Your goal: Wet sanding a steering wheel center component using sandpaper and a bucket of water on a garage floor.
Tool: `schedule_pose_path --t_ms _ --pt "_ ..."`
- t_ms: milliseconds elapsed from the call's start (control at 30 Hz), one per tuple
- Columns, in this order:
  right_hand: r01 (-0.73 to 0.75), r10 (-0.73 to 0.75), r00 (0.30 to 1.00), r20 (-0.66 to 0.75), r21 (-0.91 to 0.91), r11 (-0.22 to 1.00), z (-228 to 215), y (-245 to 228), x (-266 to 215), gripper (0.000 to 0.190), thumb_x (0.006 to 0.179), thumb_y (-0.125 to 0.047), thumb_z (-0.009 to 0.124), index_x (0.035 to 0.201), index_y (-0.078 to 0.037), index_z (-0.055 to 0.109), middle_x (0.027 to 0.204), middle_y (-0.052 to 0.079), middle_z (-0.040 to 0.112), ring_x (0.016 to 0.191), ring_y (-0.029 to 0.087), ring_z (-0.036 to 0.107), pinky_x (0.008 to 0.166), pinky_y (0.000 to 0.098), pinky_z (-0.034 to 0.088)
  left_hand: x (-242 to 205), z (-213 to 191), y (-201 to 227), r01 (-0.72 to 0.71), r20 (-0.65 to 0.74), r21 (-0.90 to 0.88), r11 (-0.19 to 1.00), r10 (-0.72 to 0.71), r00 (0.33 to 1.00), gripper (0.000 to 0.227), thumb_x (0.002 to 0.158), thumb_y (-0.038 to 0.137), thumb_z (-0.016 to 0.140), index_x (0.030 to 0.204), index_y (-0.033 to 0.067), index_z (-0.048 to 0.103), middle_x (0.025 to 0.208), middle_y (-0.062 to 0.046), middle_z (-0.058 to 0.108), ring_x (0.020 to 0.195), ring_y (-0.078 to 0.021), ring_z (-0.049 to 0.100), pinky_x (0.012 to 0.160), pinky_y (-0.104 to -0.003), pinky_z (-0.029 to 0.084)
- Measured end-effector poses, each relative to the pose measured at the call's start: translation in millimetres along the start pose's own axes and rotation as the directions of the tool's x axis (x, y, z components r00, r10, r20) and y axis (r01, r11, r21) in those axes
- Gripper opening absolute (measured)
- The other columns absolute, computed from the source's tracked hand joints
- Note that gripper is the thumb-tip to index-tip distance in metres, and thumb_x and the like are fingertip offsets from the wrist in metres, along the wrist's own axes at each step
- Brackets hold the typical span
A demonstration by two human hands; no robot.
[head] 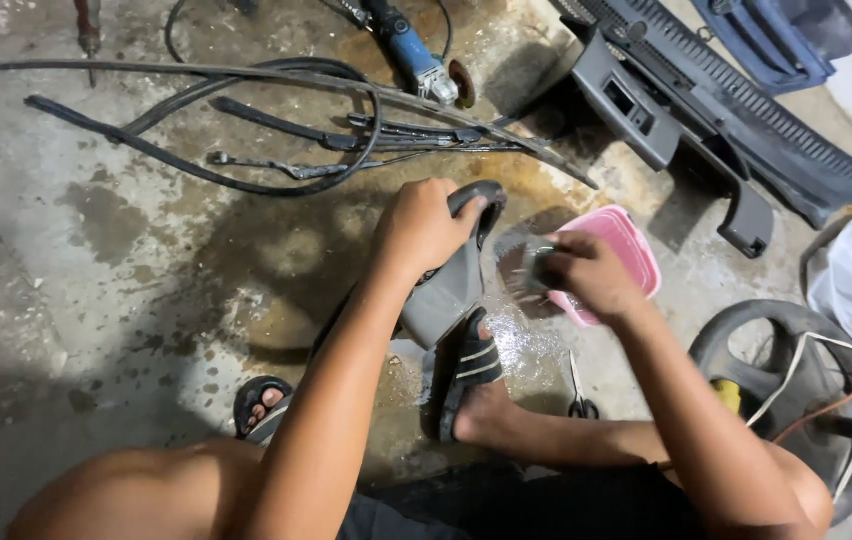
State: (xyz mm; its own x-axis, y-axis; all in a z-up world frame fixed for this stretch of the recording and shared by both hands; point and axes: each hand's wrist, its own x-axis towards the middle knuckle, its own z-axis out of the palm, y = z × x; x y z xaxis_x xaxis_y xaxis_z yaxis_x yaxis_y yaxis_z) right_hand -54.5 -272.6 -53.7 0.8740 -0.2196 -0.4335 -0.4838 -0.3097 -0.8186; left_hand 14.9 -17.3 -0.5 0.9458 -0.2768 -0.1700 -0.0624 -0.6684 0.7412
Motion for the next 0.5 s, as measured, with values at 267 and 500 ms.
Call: schedule_pose_path --t_ms 267,500 --pt "0.831 -0.842 0.421 0.338 -0.516 0.208 102 38 -71 0.065 0.079 0.006 0.058 0.143 -0.001 0.058 0.143 0.022 0.061 0.134 0.038 0.056 0.116 0.0529 0.04 22 15 -18 0.011 -0.004 -0.045 0.999 -0.011 1.0 0.04 0.091 0.042 0.059 0.09 0.005 0.074 0.078 -0.017 0.072 0.084 -0.0364 0.074 0.068 -0.045 0.059" --pt "0.593 -0.685 0.569 0.454 -0.804 -0.04 94 44 -24 0.064 0.081 -0.005 0.052 0.143 -0.019 0.059 0.144 -0.001 0.061 0.145 0.017 0.046 0.123 0.0675 0.01 15 23 -3 -0.006 0.005 0.026 1.0 0.006 1.0 0.04 0.091 0.043 0.058 0.093 0.0062 0.074 0.082 -0.016 0.074 0.087 -0.0353 0.076 0.071 -0.048 0.062"
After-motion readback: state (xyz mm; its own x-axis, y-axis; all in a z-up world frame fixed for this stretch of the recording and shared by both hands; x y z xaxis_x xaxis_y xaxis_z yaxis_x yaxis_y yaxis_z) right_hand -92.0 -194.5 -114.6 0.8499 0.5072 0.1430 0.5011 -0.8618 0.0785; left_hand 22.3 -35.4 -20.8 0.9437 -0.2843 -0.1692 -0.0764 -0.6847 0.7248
